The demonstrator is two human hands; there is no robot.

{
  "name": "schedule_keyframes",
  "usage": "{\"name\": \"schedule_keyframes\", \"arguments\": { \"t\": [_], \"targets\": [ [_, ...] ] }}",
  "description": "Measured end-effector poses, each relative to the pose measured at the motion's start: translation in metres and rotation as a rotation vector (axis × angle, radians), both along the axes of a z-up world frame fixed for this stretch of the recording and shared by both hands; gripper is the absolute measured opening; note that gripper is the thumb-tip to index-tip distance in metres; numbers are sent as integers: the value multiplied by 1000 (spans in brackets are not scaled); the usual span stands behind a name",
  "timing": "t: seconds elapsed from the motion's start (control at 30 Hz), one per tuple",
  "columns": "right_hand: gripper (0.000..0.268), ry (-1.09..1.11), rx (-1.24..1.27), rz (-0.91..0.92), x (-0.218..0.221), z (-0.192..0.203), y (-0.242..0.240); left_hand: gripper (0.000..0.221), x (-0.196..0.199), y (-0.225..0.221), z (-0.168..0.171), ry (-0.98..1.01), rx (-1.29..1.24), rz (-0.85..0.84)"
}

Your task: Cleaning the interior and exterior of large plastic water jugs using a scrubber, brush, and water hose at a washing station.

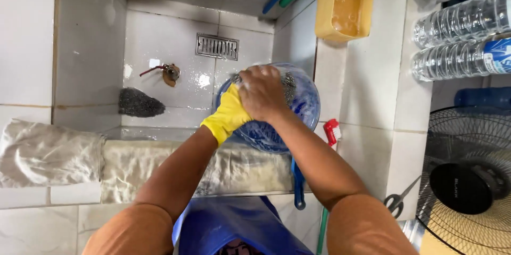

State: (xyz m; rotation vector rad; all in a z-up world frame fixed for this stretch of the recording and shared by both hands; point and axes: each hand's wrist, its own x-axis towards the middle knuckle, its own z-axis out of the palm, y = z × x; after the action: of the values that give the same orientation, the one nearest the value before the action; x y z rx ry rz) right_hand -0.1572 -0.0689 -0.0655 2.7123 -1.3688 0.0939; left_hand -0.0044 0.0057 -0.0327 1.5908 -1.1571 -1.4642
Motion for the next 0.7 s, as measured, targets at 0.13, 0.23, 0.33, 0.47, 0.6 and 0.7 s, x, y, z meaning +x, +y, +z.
{"name": "schedule_keyframes", "arguments": {
  "t": [0.13, 0.23, 0.33, 0.47, 0.6, 0.7],
  "targets": [
    [26, -39, 253, 24, -39, -9, -63, 124, -5, 8, -5, 20, 55, 79],
    [34, 43, 417, -258, -16, 8, -54, 128, -3, 19, -6, 37, 70, 109],
    [30, -147, 251, -117, 21, 48, 12, 135, 11, 12, 2, 69, 51, 28],
    [45, -280, 49, -117, -22, 51, 25, 152, 33, 15, 23, 151, 78, -276],
    [57, -167, 200, -451, -12, 77, 63, 114, 40, -14, 29, 131, 181, -340],
    [59, -356, 364, -305, 9, 78, 112, 103, 35, -50, 33, -162, 88, -442]
  ]
}}
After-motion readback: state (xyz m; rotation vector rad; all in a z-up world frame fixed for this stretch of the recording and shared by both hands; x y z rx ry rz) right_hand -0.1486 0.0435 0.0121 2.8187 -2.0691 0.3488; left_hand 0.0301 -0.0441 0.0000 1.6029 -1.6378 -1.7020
